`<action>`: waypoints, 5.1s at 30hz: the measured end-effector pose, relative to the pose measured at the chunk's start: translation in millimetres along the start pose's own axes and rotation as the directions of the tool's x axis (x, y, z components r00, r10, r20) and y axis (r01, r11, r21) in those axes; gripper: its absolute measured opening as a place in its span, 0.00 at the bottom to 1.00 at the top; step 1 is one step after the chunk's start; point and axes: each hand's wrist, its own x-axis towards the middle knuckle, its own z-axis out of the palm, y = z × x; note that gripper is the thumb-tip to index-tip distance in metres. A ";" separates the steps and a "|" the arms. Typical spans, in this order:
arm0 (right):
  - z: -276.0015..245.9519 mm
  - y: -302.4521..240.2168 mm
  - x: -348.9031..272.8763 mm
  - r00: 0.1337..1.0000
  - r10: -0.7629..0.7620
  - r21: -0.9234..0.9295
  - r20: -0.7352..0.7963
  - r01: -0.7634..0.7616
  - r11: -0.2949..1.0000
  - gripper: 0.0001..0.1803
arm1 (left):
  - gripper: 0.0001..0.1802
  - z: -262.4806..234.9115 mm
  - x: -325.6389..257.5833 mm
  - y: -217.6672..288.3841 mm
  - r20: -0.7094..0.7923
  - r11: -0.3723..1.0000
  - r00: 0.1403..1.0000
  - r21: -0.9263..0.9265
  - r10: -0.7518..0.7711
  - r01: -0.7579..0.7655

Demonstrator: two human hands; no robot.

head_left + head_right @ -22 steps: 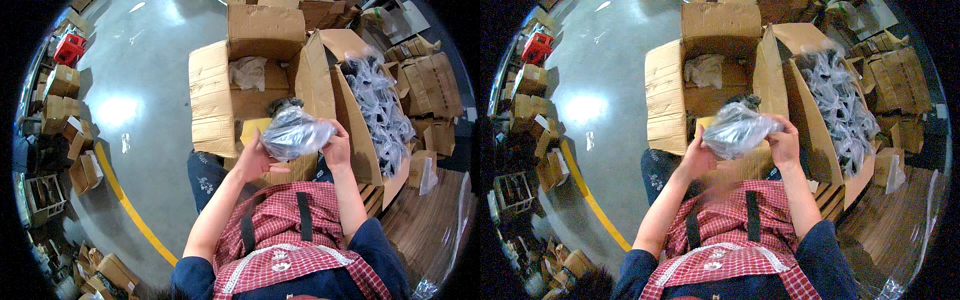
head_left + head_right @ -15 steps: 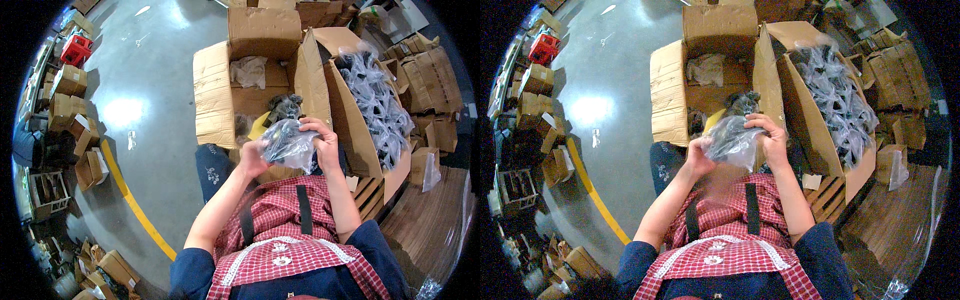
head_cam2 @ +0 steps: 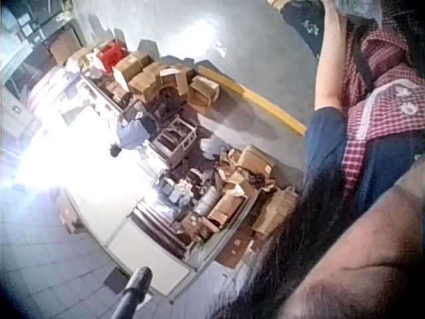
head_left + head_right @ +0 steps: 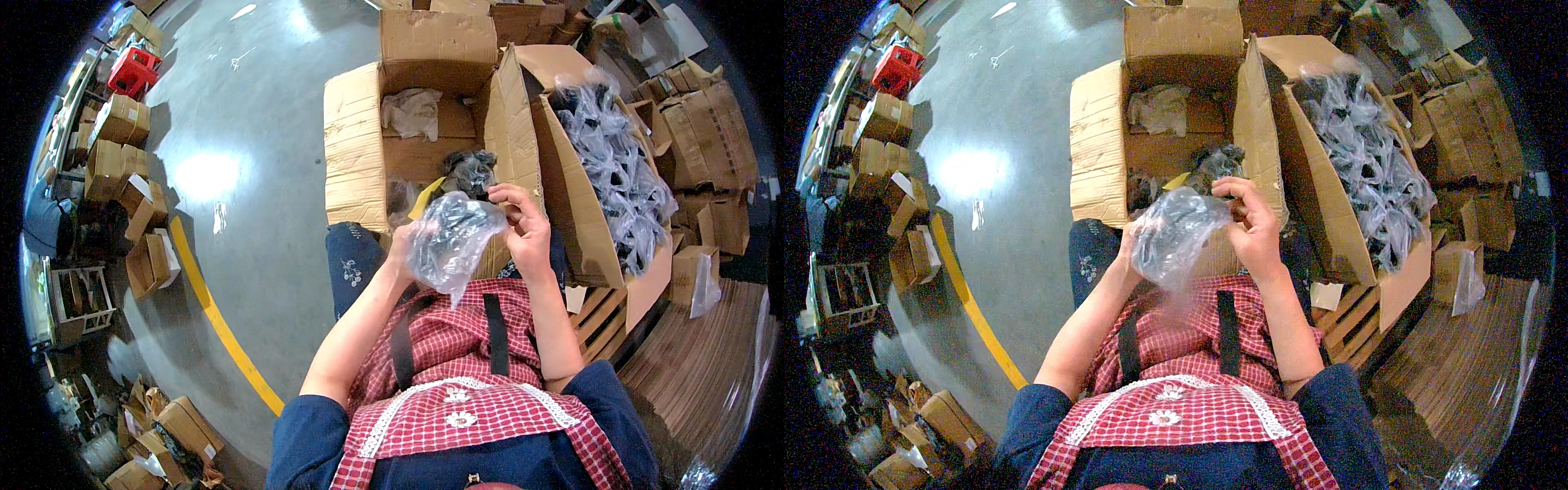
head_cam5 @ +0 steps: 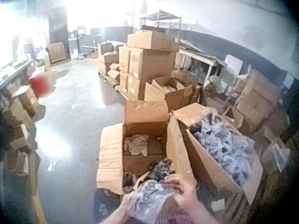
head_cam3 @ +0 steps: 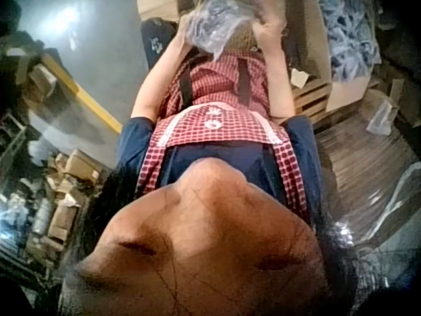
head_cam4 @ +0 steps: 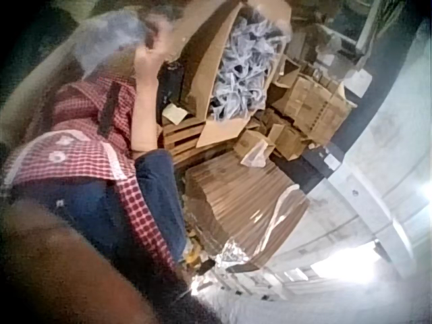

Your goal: The person removes black plastic furniture components from a cardboard box, applies white circular adhesive stickers to them one at a time, and then places the finished parts into individual plastic bags.

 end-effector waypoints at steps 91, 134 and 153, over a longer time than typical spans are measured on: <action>58.1 71.0 17.5 0.976 0.213 -0.069 -0.051 -0.217 0.974 0.35 | 0.24 31.3 14.7 24.6 -0.401 0.739 0.810 -0.671 -0.427 0.057; -11.7 89.0 34.6 0.779 0.445 -0.176 0.443 -0.410 0.895 0.26 | 0.24 16.3 -9.2 22.6 0.434 0.673 0.666 -0.166 -0.606 0.721; 47.1 244.7 89.4 0.870 0.170 -0.662 0.463 0.212 0.719 0.13 | 0.14 11.6 -52.3 43.8 -0.292 0.760 0.727 -0.450 -0.622 0.469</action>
